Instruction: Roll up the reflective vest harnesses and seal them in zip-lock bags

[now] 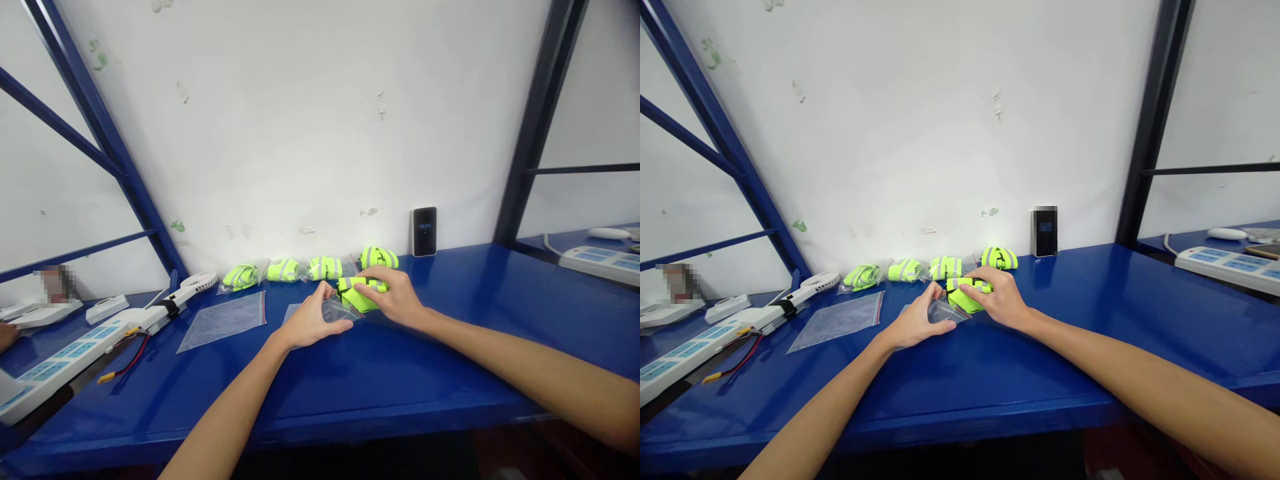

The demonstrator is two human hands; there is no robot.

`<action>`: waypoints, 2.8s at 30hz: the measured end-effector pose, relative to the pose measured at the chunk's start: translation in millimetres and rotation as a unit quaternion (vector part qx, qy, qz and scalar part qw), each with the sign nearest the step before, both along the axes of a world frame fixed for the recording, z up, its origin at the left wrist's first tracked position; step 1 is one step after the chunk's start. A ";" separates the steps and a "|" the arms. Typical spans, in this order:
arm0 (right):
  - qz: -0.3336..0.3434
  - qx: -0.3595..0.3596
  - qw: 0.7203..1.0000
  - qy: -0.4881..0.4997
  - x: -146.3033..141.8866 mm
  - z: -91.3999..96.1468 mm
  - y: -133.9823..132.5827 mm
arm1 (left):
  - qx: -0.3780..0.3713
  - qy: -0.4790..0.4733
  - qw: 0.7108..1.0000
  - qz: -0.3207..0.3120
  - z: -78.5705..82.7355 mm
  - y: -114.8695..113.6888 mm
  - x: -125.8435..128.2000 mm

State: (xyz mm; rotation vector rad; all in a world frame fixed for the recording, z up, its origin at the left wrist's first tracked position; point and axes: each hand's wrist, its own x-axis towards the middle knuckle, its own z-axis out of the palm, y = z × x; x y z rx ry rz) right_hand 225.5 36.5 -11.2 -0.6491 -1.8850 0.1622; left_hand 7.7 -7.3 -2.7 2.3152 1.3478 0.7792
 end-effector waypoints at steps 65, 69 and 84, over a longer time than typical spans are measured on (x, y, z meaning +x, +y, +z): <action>0.098 0.114 0.962 -0.227 12.3 10.1 -5.0 | 0.107 0.116 0.986 -0.053 3.2 -2.5 -0.1; 0.082 0.107 0.970 -0.202 10.2 4.5 -3.0 | 0.133 0.117 0.984 -0.012 -5.8 -5.6 11.1; 0.021 0.051 0.989 -0.134 -8.2 -7.0 -12.0 | 0.155 0.083 0.982 0.062 -20.2 2.0 21.9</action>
